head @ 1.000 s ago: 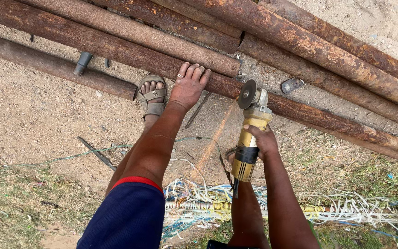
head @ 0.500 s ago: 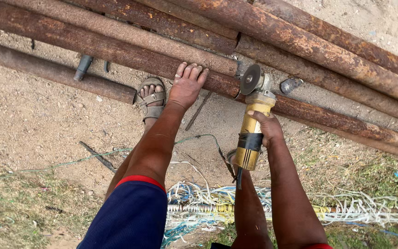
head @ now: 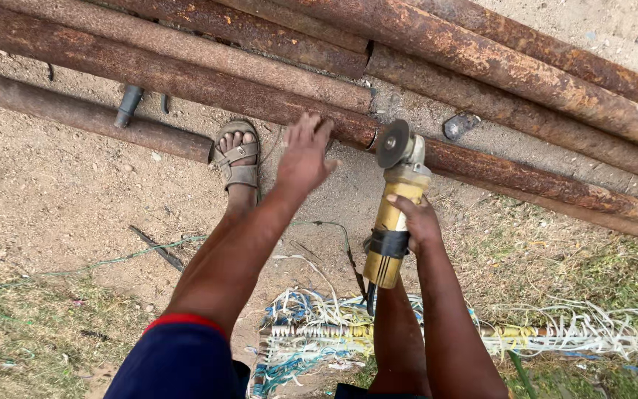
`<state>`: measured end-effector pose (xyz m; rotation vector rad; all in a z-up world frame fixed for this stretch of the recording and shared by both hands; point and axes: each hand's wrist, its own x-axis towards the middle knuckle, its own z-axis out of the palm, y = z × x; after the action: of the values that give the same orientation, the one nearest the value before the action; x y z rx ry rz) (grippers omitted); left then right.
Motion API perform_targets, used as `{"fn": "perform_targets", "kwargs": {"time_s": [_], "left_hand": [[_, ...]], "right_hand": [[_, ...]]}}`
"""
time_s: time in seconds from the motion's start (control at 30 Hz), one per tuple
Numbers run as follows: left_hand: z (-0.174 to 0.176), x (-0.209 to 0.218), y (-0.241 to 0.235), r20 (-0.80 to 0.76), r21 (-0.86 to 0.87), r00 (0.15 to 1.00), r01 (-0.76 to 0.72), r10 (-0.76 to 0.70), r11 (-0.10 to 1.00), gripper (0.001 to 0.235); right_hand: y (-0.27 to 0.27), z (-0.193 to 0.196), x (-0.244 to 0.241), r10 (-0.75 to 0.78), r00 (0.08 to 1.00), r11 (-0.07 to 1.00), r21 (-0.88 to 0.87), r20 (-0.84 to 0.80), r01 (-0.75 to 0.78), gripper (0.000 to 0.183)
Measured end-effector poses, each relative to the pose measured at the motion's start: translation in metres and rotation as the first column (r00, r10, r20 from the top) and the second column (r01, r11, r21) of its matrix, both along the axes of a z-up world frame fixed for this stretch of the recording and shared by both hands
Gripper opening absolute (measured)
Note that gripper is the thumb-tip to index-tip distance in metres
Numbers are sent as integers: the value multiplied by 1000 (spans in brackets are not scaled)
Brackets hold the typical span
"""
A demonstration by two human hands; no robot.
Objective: The person uses an angle grinder to cut through rusty metal pipes lying on the ground, repositioning the pipes by hand between cuts.
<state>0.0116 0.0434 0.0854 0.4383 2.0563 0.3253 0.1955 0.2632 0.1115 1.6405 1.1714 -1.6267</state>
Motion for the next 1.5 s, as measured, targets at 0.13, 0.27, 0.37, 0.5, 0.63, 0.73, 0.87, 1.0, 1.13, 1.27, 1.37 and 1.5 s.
{"fn": "perform_targets", "kwargs": {"time_s": [0.13, 0.27, 0.37, 0.5, 0.63, 0.73, 0.87, 1.0, 1.13, 1.27, 1.37, 1.5], "left_hand": [[87, 99, 32, 638, -46, 471, -766, 609, 641, 117], [114, 142, 51, 698, -34, 323, -876, 639, 480, 122], [95, 146, 69, 697, 6, 313, -902, 645, 431, 123], [80, 158, 77, 671, -97, 294, -876, 681, 473, 131], [78, 168, 82, 677, -197, 292, -813, 675, 549, 122], [75, 167, 89, 668, -201, 326, -786, 669, 584, 110], [72, 169, 86, 644, -155, 376, -789, 666, 595, 118], [73, 165, 85, 706, -125, 350, -794, 616, 595, 89], [83, 148, 77, 629, -118, 403, -796, 665, 594, 116], [103, 127, 68, 632, 14, 496, -775, 595, 631, 121], [112, 104, 65, 603, 60, 600, -690, 525, 721, 124], [102, 68, 56, 562, -11, 652, -610, 510, 792, 130]], "right_hand": [[0, -9, -18, 24, 1000, 1000, 14, 20, -24, 57], [-1, -8, -34, 152, 986, 987, 49, 64, -155, 55], [7, -8, -37, 117, 993, 993, 31, -20, -116, 56], [7, -7, -45, 164, 979, 985, 37, 119, -169, 56], [10, -3, -54, 160, 979, 987, 1, 128, -162, 59], [18, -3, -59, 204, 960, 978, 5, 192, -208, 62], [17, -9, -56, 168, 971, 986, -26, 171, -166, 64], [15, -13, -57, 183, 968, 983, -30, 173, -181, 63], [9, -6, -57, 65, 996, 998, -21, 68, -64, 57], [8, 14, -47, -78, 990, 996, 39, -118, 83, 52], [5, 27, -47, -173, 950, 978, 68, -260, 197, 50], [-14, 20, -69, -263, 907, 951, 67, -330, 300, 51]]}}
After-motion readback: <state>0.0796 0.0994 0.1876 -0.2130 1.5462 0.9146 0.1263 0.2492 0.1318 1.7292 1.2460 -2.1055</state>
